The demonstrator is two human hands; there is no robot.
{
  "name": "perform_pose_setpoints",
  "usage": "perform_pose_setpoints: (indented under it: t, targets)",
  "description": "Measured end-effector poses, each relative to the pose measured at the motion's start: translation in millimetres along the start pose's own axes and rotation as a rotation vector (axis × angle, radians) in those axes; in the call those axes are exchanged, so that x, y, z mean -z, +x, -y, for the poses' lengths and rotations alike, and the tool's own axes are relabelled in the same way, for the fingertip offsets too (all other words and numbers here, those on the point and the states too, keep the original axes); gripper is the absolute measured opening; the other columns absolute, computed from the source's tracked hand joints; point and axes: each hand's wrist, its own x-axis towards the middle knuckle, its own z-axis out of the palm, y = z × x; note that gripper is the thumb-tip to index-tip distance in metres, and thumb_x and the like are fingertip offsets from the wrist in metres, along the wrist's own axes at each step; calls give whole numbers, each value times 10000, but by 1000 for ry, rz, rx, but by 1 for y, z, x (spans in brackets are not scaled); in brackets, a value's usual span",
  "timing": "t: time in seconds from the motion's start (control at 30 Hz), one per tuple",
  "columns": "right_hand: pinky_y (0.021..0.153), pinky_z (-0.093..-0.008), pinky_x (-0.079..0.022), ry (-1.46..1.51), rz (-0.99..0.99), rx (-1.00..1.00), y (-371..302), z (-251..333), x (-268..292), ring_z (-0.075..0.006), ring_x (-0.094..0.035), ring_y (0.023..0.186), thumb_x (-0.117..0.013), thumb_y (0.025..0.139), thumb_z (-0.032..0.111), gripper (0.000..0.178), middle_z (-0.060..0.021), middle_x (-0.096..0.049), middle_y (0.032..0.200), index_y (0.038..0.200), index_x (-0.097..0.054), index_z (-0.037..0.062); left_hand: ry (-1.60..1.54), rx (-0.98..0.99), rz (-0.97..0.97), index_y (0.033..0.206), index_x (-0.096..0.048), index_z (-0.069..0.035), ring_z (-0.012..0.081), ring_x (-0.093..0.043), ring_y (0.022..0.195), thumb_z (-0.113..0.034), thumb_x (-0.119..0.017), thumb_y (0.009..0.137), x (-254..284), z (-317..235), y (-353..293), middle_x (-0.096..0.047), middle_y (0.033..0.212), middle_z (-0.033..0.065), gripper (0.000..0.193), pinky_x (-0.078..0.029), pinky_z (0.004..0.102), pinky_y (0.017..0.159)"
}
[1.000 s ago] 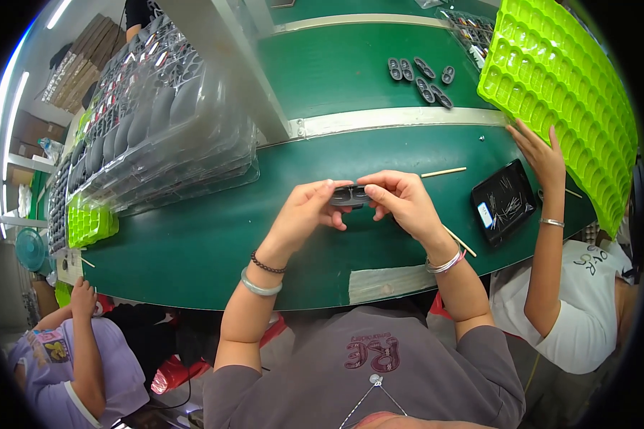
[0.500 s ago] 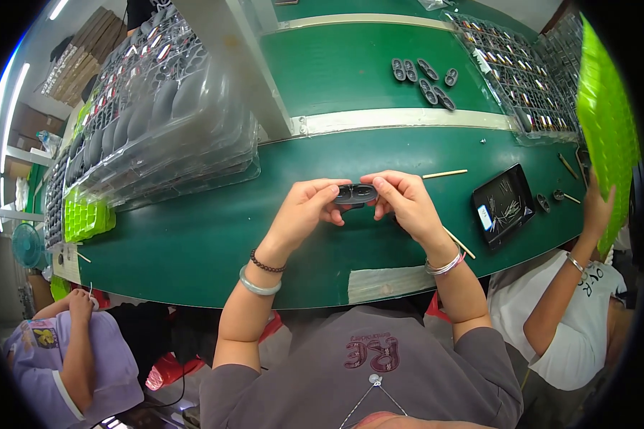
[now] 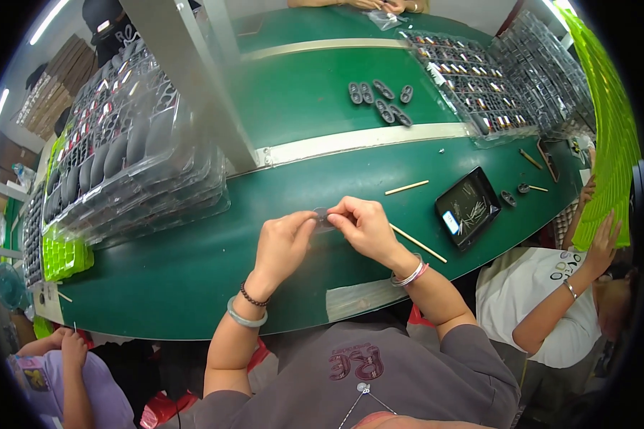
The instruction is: The person assembles small plastic or rubber components by hand, inserting small pins into plastic housings from a tray using a wooden pick.
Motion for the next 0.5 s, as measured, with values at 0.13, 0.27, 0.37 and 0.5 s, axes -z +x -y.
perform_pose_setpoints:
  t: [0.13, 0.27, 0.37, 0.5]
  targets:
    - [461, -254, -384, -80, -26, 88, -1, 2, 0, -88, -469, 487, -639, 820, 71, 105, -62, -539, 561, 798, -606, -26, 28, -101, 5, 953, -662, 30, 109, -606, 527, -55, -562, 861, -2, 11, 1, -653, 672, 88, 160, -460, 219, 476]
    - [475, -271, -394, -117, -34, 120, -2, 3, 0, -123, -489, 497, -643, 808, 68, 104, -92, -553, 590, 791, -600, -24, -31, 2, 0, 907, -670, 3, 269, -638, 587, -77, -587, 816, -5, 10, 0, -644, 722, 180, 147, -487, 322, 552]
    - [481, -273, -404, -125, -31, 143, 0, 3, -1, -132, -509, 507, -641, 812, 69, 107, -99, -569, 613, 792, -599, -28, -11, -48, -9, 941, -666, 14, 190, -625, 565, -63, -572, 839, -3, 17, 1, -654, 714, 137, 159, -477, 270, 518]
    - [484, -269, -410, -115, -15, 118, 2, 4, 0, -131, -519, 513, -643, 814, 70, 110, -100, -577, 627, 799, -601, -30, 10, -42, -22, 908, -667, -1, 308, -641, 645, -72, -584, 812, -2, 13, 2, -644, 752, 187, 145, -496, 340, 587]
